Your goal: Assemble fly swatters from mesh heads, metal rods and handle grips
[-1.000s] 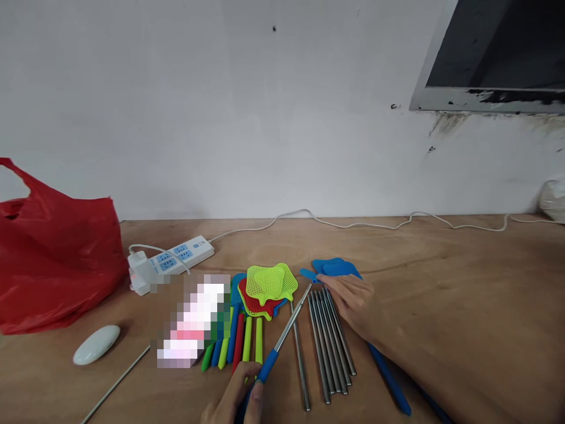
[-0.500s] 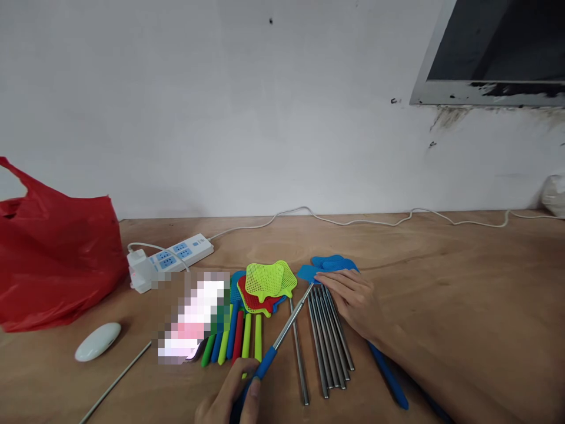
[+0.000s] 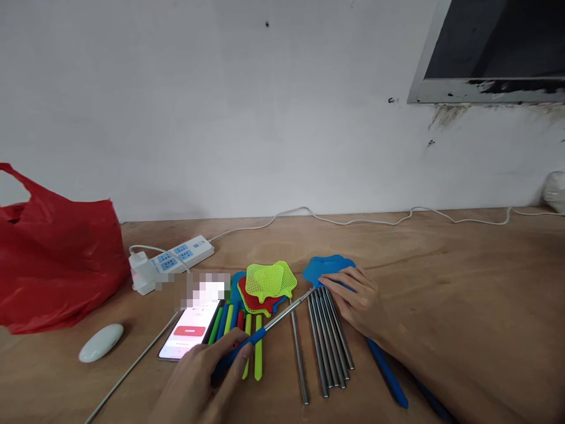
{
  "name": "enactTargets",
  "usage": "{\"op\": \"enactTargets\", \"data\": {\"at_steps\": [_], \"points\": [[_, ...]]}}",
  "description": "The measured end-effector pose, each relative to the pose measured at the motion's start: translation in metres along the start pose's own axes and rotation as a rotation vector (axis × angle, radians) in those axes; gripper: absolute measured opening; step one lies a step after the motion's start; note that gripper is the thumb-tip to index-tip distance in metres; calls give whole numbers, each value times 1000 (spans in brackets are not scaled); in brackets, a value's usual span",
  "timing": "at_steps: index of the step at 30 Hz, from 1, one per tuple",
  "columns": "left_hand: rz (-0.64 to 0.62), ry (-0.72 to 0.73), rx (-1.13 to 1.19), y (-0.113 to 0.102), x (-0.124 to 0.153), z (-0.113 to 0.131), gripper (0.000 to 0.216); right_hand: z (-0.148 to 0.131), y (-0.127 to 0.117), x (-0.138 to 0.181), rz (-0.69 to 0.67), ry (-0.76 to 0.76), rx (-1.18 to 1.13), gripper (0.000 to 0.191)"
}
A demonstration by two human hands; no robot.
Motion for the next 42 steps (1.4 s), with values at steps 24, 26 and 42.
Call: {"op": "enactTargets", "data": {"at_steps": [24,26,42], "points": [[-106,82,-17,16,9,-1,44,-11,-2,9,70,-284,18,37],[-100,99,-13,17,8,0,44,-11,-3,8,84,-287,26,37],[-122,148,-13,40,8,-6,32,-13,-15,-6,116,-94,52,37]]}}
Point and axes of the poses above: each hand's wrist, its own x-axis away from the middle knuckle, its own y-axis out of the palm, z = x × y, the point moved 1 cm from there along -x, towards the middle knuckle, and after that the axes turned 4 degrees about x, right-handed, at the moved point
